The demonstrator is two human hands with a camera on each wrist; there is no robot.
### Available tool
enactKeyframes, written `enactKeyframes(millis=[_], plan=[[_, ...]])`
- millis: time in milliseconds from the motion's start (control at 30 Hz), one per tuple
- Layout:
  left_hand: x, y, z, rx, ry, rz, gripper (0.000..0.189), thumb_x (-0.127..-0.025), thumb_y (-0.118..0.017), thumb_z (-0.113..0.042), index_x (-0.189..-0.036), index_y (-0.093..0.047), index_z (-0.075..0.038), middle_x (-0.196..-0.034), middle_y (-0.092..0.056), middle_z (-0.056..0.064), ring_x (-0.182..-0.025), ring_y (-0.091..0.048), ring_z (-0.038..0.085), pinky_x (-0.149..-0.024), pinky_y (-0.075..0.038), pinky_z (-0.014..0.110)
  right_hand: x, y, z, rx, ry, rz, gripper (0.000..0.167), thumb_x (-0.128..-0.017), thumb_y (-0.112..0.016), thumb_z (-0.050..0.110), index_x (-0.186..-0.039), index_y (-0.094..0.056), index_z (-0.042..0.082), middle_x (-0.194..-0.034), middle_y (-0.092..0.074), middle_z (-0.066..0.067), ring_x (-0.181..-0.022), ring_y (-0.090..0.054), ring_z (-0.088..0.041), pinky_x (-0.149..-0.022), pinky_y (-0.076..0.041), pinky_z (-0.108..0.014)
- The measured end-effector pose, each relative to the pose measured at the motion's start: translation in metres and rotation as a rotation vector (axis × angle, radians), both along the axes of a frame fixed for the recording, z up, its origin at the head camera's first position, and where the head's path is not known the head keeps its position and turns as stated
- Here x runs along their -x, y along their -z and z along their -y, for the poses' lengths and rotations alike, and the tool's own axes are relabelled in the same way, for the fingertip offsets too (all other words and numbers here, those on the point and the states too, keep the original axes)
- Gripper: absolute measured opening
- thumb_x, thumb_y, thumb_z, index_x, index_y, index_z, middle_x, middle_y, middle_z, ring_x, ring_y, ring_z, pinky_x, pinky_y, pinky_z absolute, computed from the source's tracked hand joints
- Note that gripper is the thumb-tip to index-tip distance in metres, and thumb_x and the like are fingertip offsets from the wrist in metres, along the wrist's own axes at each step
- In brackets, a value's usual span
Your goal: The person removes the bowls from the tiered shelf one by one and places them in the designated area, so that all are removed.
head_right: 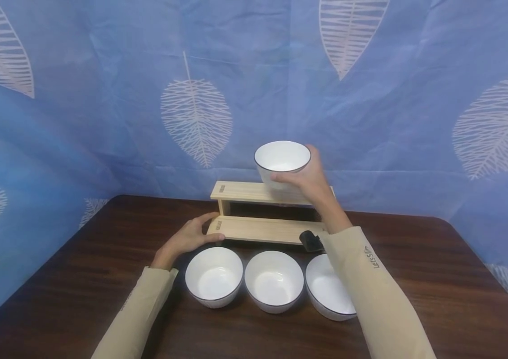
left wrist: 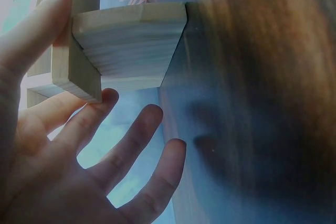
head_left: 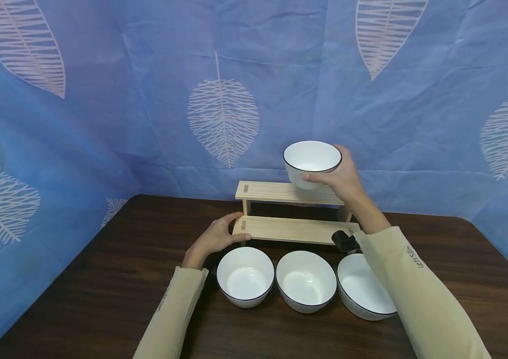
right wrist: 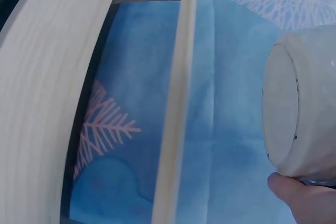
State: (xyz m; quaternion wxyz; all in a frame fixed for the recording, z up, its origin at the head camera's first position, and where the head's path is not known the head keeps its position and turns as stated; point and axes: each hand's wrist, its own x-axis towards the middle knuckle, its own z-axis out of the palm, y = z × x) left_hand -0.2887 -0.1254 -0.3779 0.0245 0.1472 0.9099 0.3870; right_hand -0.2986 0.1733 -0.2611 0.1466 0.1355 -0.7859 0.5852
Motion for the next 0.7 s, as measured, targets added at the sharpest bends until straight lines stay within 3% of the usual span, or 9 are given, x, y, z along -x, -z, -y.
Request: enactKeyframes(millis=[400, 700], plan=[[-0.001, -0.001, 0.001, -0.001, 0.0, 0.012, 0.078, -0.091, -0.08, -0.026, -0.152, -0.042, 0.002, -0.147, -0.05, 0.024, -0.136, -0.046, 0.039, -0.109, -0.039, 0.055, -0.008, 0.0, -0.026, -0.041, 0.041, 0.004, 0.105, -0.081, -0.082, 0.005, -0.159, -0.012, -0.002, -0.158, -0.024, -0.023, -0.138, -0.037, -0.042, -0.105, -0.04, -0.051], [0.002, 0.001, 0.001, -0.006, 0.013, -0.003, 0.078, -0.09, -0.08, -0.026, -0.152, -0.041, 0.004, -0.145, -0.052, 0.024, -0.134, -0.048, 0.039, -0.108, -0.04, 0.055, -0.019, 0.0, -0.041, -0.026, 0.087, 0.013, 0.103, -0.082, -0.083, 0.007, -0.158, -0.014, -0.003, -0.157, -0.025, -0.024, -0.135, -0.04, -0.041, -0.098, -0.043, -0.04]])
